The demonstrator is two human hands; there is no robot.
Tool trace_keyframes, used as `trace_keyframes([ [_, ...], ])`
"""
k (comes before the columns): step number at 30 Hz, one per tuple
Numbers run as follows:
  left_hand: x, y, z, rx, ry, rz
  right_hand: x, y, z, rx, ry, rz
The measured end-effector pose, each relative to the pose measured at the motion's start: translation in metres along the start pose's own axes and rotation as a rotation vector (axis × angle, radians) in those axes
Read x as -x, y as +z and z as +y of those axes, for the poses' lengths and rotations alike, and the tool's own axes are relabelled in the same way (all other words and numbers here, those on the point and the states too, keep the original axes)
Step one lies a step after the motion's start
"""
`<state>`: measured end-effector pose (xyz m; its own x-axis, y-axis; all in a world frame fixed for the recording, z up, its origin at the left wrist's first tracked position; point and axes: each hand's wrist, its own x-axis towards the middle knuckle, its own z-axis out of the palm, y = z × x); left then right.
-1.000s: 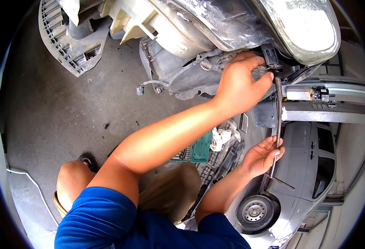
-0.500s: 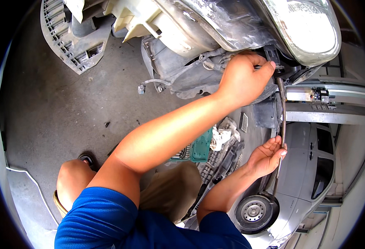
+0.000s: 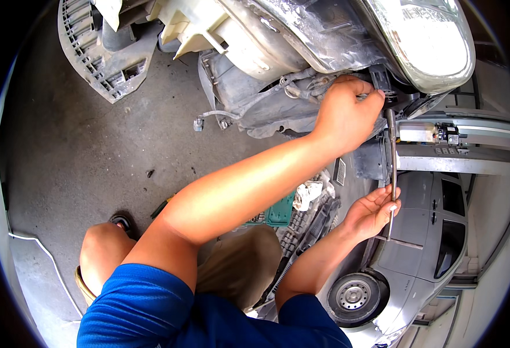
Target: The person selects tools from a socket set, removes a screw from the vehicle's wheel well area, unpackages a new plastic bracket, and installs it onto the front bumper assembly using their hands and a long metal rod.
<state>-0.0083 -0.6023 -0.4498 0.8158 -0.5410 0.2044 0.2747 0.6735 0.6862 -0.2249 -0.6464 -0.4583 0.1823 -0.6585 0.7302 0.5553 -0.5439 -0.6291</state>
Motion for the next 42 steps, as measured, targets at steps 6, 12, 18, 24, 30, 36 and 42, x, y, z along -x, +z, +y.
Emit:
trace_keyframes([
  [6,-0.001,-0.003,-0.010,-0.059,0.231,0.043,0.000,0.009,0.000,0.111,-0.051,0.129],
  [12,0.000,-0.002,-0.007,-0.040,0.201,0.049,0.004,0.026,0.002,0.216,-0.111,0.317],
  [18,0.000,-0.004,-0.006,-0.042,0.171,0.026,0.005,0.026,-0.005,0.102,-0.034,0.169],
  [24,0.000,-0.003,-0.005,-0.057,0.168,0.023,0.003,0.030,-0.008,0.072,-0.093,0.051],
  [30,0.001,-0.002,-0.007,-0.056,0.166,0.032,0.000,0.029,-0.005,0.198,-0.128,0.165],
  [36,0.000,0.000,-0.007,-0.055,0.165,0.053,-0.006,0.019,-0.007,0.106,-0.035,0.143],
  [42,0.001,-0.001,-0.007,-0.072,0.173,0.038,-0.001,0.042,-0.007,0.091,-0.079,0.126],
])
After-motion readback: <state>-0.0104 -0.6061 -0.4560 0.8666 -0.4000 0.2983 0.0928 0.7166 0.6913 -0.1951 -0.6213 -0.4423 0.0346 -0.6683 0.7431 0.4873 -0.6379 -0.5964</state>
